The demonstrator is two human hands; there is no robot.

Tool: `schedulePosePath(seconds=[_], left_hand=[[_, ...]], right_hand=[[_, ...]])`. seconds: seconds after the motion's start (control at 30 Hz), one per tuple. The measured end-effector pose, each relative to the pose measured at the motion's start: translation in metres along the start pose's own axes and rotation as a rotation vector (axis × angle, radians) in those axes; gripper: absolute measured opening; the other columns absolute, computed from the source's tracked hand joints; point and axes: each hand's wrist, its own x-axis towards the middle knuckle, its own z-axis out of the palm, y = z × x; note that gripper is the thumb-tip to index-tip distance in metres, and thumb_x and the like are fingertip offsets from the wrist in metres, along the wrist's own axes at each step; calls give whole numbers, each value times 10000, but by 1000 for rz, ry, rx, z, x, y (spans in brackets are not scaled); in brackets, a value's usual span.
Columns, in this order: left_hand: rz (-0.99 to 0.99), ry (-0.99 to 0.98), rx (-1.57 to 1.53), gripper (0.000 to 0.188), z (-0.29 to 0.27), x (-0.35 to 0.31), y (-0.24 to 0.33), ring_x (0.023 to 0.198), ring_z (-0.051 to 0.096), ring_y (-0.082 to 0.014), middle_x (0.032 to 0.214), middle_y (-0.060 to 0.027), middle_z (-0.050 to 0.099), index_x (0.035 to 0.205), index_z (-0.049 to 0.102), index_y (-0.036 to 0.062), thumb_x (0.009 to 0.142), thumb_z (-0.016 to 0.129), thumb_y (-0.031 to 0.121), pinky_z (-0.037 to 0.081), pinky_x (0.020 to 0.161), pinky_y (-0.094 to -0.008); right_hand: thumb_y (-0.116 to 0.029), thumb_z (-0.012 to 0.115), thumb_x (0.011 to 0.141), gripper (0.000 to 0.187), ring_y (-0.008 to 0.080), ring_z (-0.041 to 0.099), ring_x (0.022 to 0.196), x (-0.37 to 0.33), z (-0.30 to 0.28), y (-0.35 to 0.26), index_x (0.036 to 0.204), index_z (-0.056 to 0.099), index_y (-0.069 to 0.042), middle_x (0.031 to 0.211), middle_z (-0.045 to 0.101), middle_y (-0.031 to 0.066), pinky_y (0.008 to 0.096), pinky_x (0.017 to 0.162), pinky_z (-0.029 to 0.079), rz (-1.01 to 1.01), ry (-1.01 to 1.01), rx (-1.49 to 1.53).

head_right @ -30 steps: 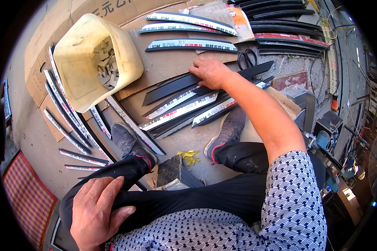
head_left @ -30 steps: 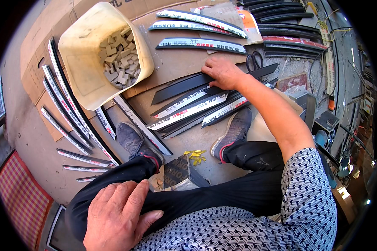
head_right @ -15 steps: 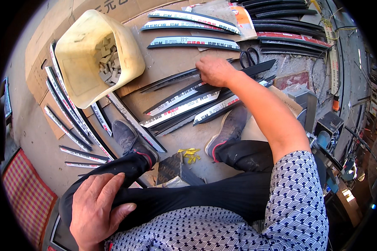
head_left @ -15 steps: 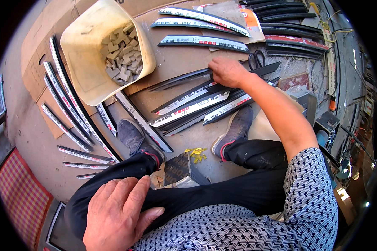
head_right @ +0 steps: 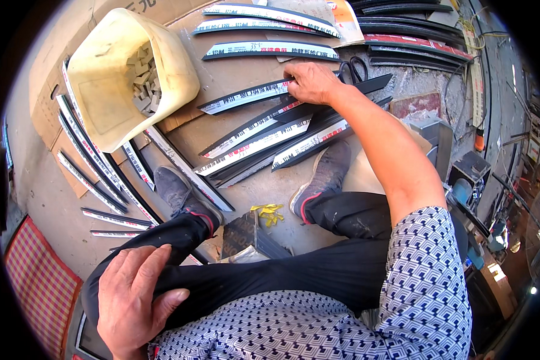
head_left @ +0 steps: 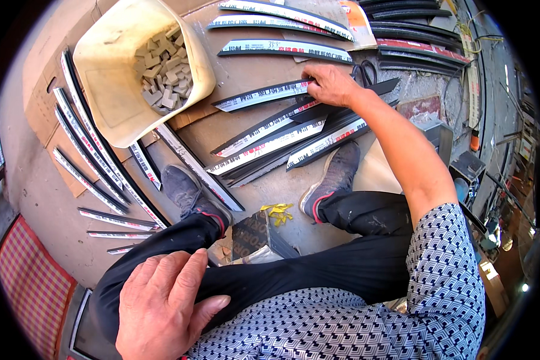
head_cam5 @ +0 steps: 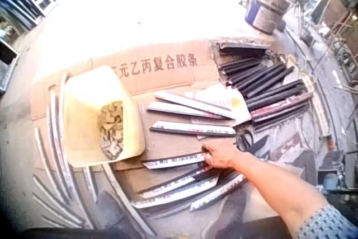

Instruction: The person sits on the floor and sorts through a pile of long, black rubber strips with white labels. They pick up individual strips, inspect them, and place them into a neat arrangement on the floor.

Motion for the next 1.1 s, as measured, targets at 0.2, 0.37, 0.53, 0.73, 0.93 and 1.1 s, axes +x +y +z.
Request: schedulePosePath(seconds=[0.2,0.37,0.53,0.73,0.93,1.1], left_hand=[[19,59,84,663,12,1,-3,974,694,-384,1113,-192,705,1269,682,-18,865,799,495,572,835,-478],[41,-10,65,653,6,-1,-9,1005,688,-330,1153,-168,692,1351,659,-16,897,822,424,569,858,-443],[-5,-6,-3,585,0,1,0,1123,677,-396,1270,-186,694,1390,646,19,881,825,243,551,970,-460],[-7,-3,3,582,0,0,1,1129,677,-399,1280,-186,693,1389,646,22,882,825,244,550,976,-459],[-5,-3,5,582,0,0,0,1129,677,-400,1282,-186,691,1391,643,23,885,821,248,550,972,-460],[-1,3,9,586,0,-1,1,1124,677,-400,1278,-186,692,1390,642,23,881,822,248,551,968,-463]], right_hand=[[-209,568,924,323,429,700,1120,3,-1,8,1171,679,-33,1140,747,231,504,997,546,34,-29,22],[-208,562,930,327,436,696,1124,3,-2,8,1173,675,-20,1140,742,241,501,1005,545,26,-20,18],[-207,569,927,327,432,697,1127,1,-3,4,1173,678,-21,1139,743,238,500,1010,543,44,-21,22],[-191,566,922,325,427,701,1098,-1,-5,5,1177,672,-19,1119,738,234,490,985,551,33,-2,-2],[-245,578,919,347,405,704,1136,-3,-13,-4,1168,697,-35,1156,748,216,496,1015,550,48,10,-62],[-272,584,920,375,399,701,1145,-3,-15,-7,1186,702,-35,1186,738,217,488,1039,547,44,23,-100]])
